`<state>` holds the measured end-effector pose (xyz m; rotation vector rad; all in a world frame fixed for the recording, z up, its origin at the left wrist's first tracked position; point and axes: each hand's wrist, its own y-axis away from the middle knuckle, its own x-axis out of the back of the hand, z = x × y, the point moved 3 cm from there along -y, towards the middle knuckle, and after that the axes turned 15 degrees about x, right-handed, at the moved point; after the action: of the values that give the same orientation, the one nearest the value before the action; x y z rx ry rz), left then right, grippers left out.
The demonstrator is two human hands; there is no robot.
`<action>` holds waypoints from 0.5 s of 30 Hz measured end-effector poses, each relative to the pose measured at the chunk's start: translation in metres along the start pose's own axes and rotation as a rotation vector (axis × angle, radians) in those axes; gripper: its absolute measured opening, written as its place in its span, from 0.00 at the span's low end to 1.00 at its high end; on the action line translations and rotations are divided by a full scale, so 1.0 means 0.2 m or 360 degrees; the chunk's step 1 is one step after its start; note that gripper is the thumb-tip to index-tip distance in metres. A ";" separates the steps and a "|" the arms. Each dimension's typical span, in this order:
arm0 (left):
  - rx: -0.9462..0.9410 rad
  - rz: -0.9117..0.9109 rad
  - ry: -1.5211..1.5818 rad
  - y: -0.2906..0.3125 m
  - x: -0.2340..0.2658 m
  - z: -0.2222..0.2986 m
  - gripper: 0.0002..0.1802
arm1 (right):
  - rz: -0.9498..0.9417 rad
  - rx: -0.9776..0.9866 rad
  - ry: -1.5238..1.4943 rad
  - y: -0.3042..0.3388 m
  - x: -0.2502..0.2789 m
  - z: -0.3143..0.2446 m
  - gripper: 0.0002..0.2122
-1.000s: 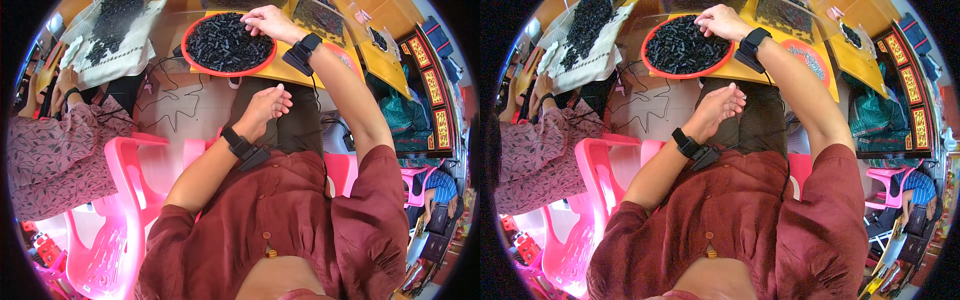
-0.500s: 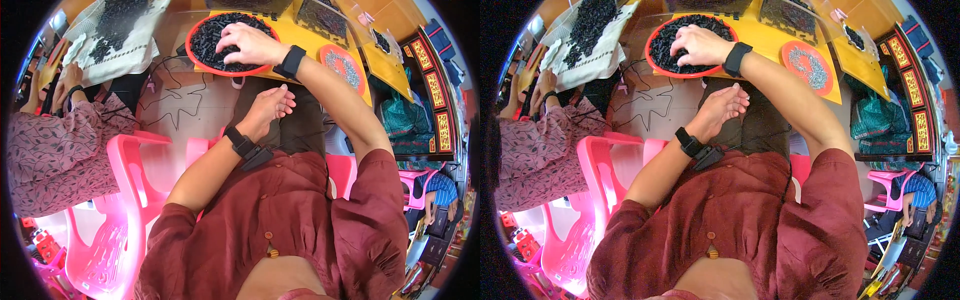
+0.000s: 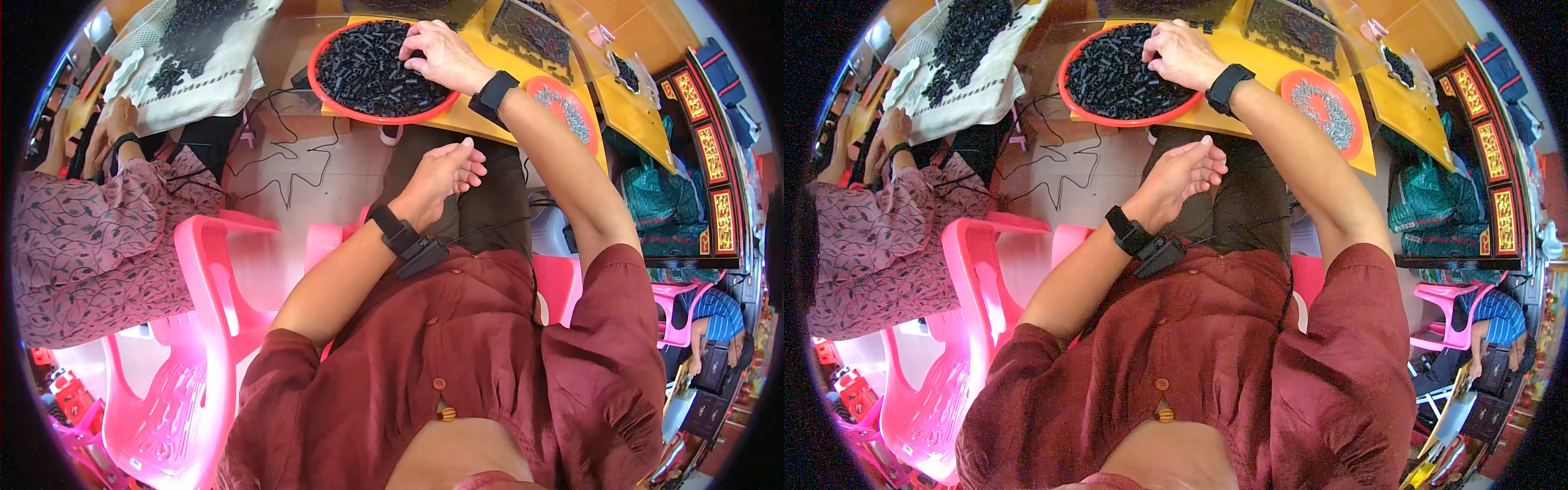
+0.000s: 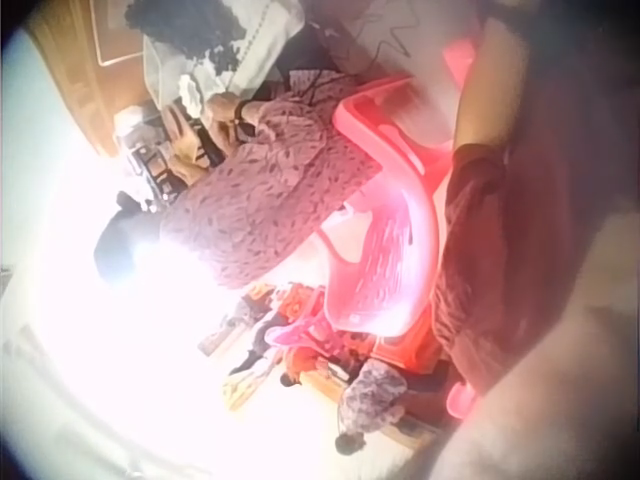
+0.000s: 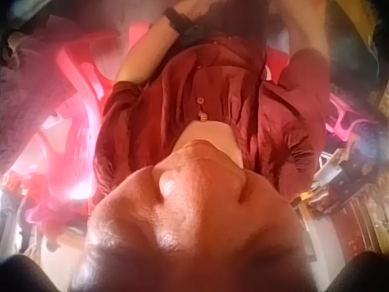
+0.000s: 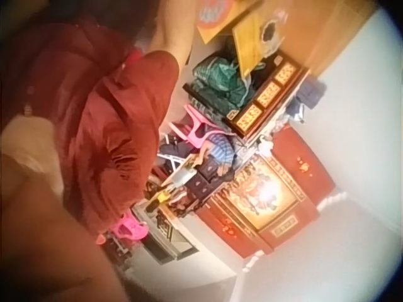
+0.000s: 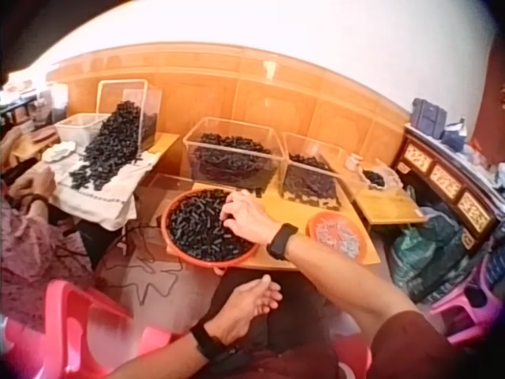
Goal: The person assembles small black components by manually inserting silver-colored pins into them.
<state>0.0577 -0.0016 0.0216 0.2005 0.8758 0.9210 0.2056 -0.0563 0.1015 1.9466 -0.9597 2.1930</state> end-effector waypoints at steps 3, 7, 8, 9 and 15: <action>-0.0015 -0.0023 0.0002 0.00 0.00 0.00 0.16 | 0.0013 0.0022 0.0020 -0.01 0.01 -0.04 0.05; -0.0011 -0.0011 0.0001 -0.01 0.01 0.00 0.15 | 0.0136 0.0249 -0.0163 -0.05 -0.03 -0.14 0.08; -0.0009 -0.0014 0.0002 -0.02 0.01 0.00 0.15 | 0.0188 0.0344 -0.0180 -0.06 -0.05 -0.17 0.09; -0.0007 -0.0016 0.0004 -0.02 0.01 0.00 0.15 | 0.0161 0.0417 -0.0189 -0.06 -0.07 -0.19 0.10; -0.0005 -0.0005 0.0023 -0.02 0.01 0.01 0.15 | 0.0138 0.0284 -0.0010 -0.05 -0.10 -0.07 0.06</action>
<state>0.0623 -0.0021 0.0191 0.1897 0.8880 0.9217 0.2013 -0.0333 0.0865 2.0218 -0.8931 2.3983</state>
